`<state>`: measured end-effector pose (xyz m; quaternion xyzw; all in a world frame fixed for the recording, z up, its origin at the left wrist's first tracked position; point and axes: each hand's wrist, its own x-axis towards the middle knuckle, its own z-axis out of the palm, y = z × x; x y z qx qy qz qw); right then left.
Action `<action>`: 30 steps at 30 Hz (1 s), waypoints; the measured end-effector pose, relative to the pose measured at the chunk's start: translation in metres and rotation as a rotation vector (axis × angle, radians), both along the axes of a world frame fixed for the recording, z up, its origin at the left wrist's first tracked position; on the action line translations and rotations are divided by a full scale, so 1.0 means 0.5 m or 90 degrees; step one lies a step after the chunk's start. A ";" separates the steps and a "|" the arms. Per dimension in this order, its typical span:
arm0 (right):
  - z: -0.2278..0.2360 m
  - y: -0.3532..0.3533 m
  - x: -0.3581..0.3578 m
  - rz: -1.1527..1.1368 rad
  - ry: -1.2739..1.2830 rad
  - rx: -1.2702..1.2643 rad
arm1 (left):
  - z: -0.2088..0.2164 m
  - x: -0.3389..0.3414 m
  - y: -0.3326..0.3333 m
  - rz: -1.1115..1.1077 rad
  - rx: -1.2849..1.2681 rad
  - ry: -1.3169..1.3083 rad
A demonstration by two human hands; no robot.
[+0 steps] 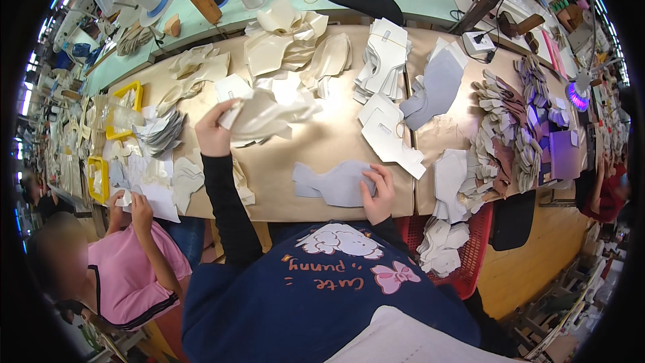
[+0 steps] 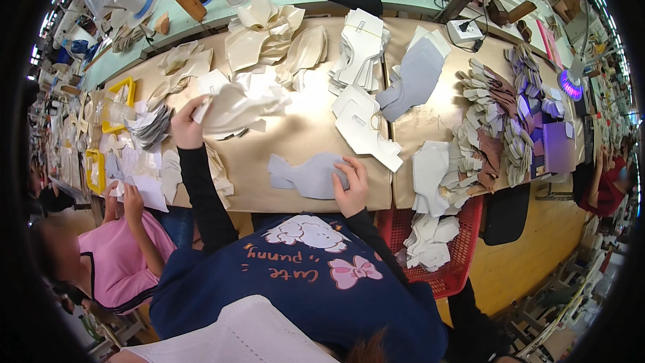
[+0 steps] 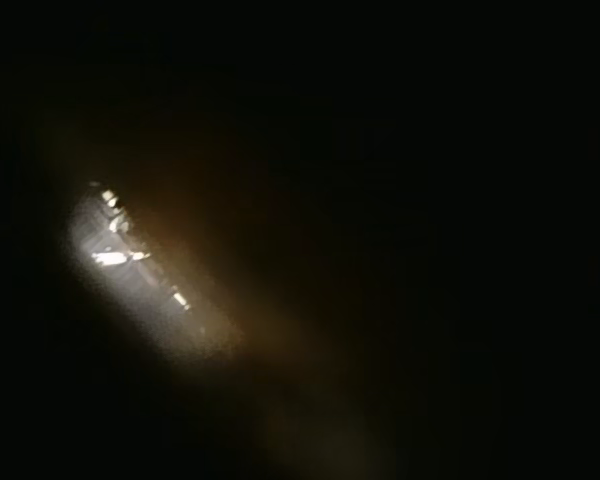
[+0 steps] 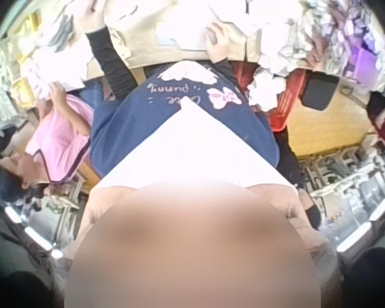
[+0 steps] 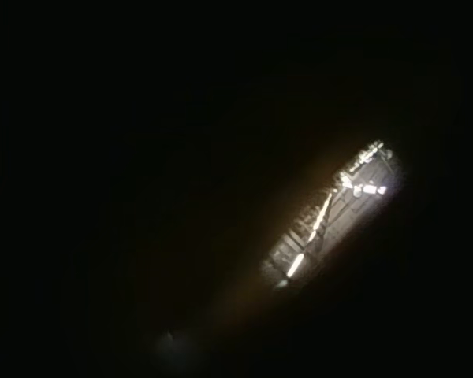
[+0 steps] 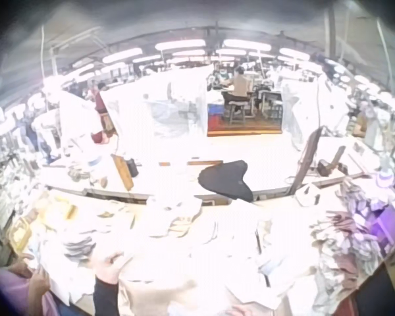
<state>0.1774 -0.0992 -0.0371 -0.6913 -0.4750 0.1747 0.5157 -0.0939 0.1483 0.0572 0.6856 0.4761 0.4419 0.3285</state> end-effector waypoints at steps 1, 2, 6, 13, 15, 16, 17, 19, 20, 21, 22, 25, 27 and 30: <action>0.017 0.005 0.000 -0.002 -0.011 0.052 | 0.005 0.009 -0.022 -0.022 -0.011 -0.007; 0.037 0.012 0.004 0.006 -0.067 0.038 | 0.008 0.021 -0.042 -0.046 -0.015 -0.009; 0.134 0.044 0.012 0.044 -0.212 0.076 | 0.005 0.107 -0.131 -0.249 -0.006 0.038; 0.176 0.065 0.061 0.142 0.051 -0.045 | -0.009 0.223 -0.166 -0.539 -0.068 -0.053; 0.168 0.038 0.089 0.080 0.107 -0.011 | -0.032 0.241 -0.107 -0.586 0.001 -0.053; 0.163 0.025 0.103 0.036 0.189 0.024 | -0.053 0.257 -0.067 -0.565 -0.040 -0.091; 0.159 0.012 0.115 -0.012 0.263 0.063 | -0.078 0.289 -0.022 -0.459 -0.155 -0.165; 0.157 -0.015 0.136 -0.089 0.363 0.124 | -0.126 0.343 0.079 -0.191 0.025 0.077; 0.158 -0.026 0.146 -0.116 0.387 0.146 | -0.150 0.368 0.113 -0.031 -0.017 0.241; 0.159 -0.034 0.154 -0.132 0.398 0.179 | -0.169 0.391 0.145 0.050 -0.158 0.311; 0.160 -0.042 0.158 -0.164 0.394 0.186 | -0.187 0.406 0.159 0.069 -0.154 0.328; 0.167 -0.057 0.156 -0.208 0.360 0.227 | -0.217 0.445 0.172 0.075 -0.229 0.426; 0.172 -0.054 0.150 -0.219 0.383 0.227 | -0.221 0.450 0.160 0.043 -0.229 0.427; 0.183 -0.037 0.148 -0.200 0.380 0.209 | -0.217 0.428 0.136 0.028 -0.127 0.350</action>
